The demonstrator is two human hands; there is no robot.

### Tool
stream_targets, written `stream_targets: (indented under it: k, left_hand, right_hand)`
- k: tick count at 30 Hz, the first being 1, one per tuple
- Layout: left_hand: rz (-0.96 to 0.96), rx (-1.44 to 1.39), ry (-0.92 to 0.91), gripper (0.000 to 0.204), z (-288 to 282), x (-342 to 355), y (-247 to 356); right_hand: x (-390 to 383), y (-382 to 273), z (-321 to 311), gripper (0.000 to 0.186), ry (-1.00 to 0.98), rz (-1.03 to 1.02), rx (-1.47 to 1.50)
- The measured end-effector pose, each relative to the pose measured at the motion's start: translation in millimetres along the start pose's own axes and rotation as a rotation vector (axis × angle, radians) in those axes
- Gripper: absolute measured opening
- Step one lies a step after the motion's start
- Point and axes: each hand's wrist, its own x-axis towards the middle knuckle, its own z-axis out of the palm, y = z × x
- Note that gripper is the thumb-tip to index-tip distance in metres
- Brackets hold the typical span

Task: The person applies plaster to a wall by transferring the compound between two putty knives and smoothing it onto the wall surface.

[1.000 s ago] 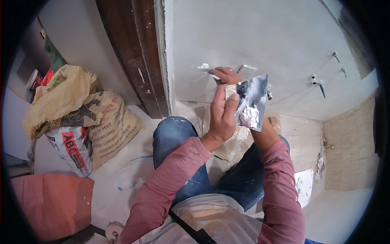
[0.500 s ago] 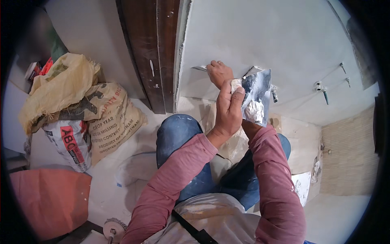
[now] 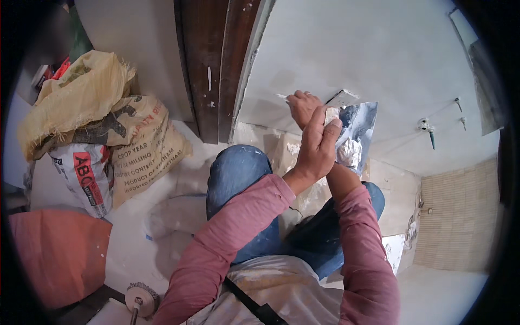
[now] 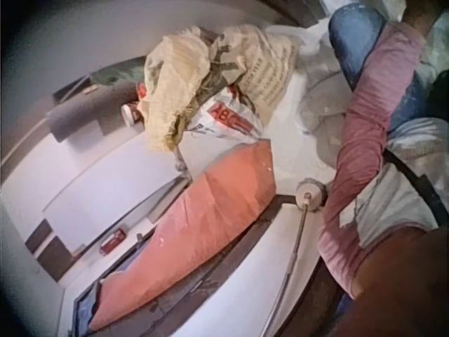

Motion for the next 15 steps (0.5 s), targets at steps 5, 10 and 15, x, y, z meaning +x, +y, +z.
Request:
stream_targets:
  k: [5,10,15]
  left_hand:
    - [-0.076,-0.196,0.089,0.021,8.9,-0.7,-11.5]
    - [-0.136,-0.315,0.044,0.014,1.7,-0.1,-15.5]
    - [-0.162,-0.288,0.045,0.014,-0.4,-4.7,-6.4]
  right_hand:
    - [18.9,1.9,14.1,0.002,0.026,-0.038,-0.218]
    - [38.4,10.6,-1.8,0.011,0.28,-0.089,-0.215]
    - [46.6,17.3,-51.0,0.017,0.558,0.039,-0.136]
